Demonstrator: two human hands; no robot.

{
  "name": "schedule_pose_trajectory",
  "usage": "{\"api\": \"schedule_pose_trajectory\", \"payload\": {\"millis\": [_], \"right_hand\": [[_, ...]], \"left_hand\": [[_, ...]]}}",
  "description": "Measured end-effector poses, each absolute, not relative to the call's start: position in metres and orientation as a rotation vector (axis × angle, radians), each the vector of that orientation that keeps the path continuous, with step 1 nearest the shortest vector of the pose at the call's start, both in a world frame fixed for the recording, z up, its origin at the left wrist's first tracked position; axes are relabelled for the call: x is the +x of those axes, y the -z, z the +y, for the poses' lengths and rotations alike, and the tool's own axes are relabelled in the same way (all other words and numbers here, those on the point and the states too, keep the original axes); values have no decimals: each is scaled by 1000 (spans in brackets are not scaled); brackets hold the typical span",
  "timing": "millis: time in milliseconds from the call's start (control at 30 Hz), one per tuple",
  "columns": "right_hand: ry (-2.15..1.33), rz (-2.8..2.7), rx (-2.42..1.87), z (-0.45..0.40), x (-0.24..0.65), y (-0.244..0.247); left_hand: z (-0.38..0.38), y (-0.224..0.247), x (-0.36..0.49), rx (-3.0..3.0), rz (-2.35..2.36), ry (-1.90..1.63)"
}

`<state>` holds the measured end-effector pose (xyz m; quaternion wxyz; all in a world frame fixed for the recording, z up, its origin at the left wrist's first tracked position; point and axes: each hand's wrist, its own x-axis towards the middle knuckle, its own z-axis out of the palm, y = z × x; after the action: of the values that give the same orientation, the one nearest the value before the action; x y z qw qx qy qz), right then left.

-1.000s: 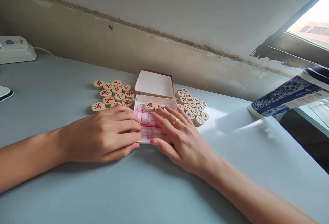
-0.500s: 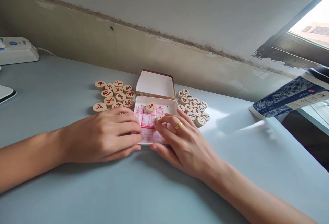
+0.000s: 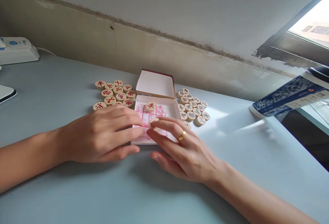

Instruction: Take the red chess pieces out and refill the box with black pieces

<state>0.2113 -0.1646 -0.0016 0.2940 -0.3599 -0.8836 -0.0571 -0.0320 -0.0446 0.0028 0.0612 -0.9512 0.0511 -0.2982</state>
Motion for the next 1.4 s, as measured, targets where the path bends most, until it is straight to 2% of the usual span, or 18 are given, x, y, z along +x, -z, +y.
{"api": "schedule_pose_trajectory", "payload": {"millis": [233, 567, 833, 1033, 1133, 1167, 1200, 1400], "right_hand": [[106, -2413, -757, -167, 211, 0], [39, -2462, -711, -168, 212, 5], [232, -2389, -911, -168, 211, 3], [45, -2331, -1043, -166, 209, 7], [1, -2345, -1043, -165, 209, 9], [-7, -2347, -1040, -164, 209, 10], [-13, -2345, -1038, -164, 208, 10], [-13, -2339, -1039, -163, 209, 12]], "left_hand": [[-44, -4, -36, -2863, 156, 987], [-46, -8, -37, -2924, 339, 1013], [-45, -3, -41, -2871, 348, 1039], [-17, -1, -54, -2746, -41, 1162], [9, -8, -62, -2599, -516, 1203], [18, -9, -65, -2546, -836, 1164], [27, -9, -69, -2529, -961, 1117], [59, -2, -93, -2562, -1332, 646]]}}
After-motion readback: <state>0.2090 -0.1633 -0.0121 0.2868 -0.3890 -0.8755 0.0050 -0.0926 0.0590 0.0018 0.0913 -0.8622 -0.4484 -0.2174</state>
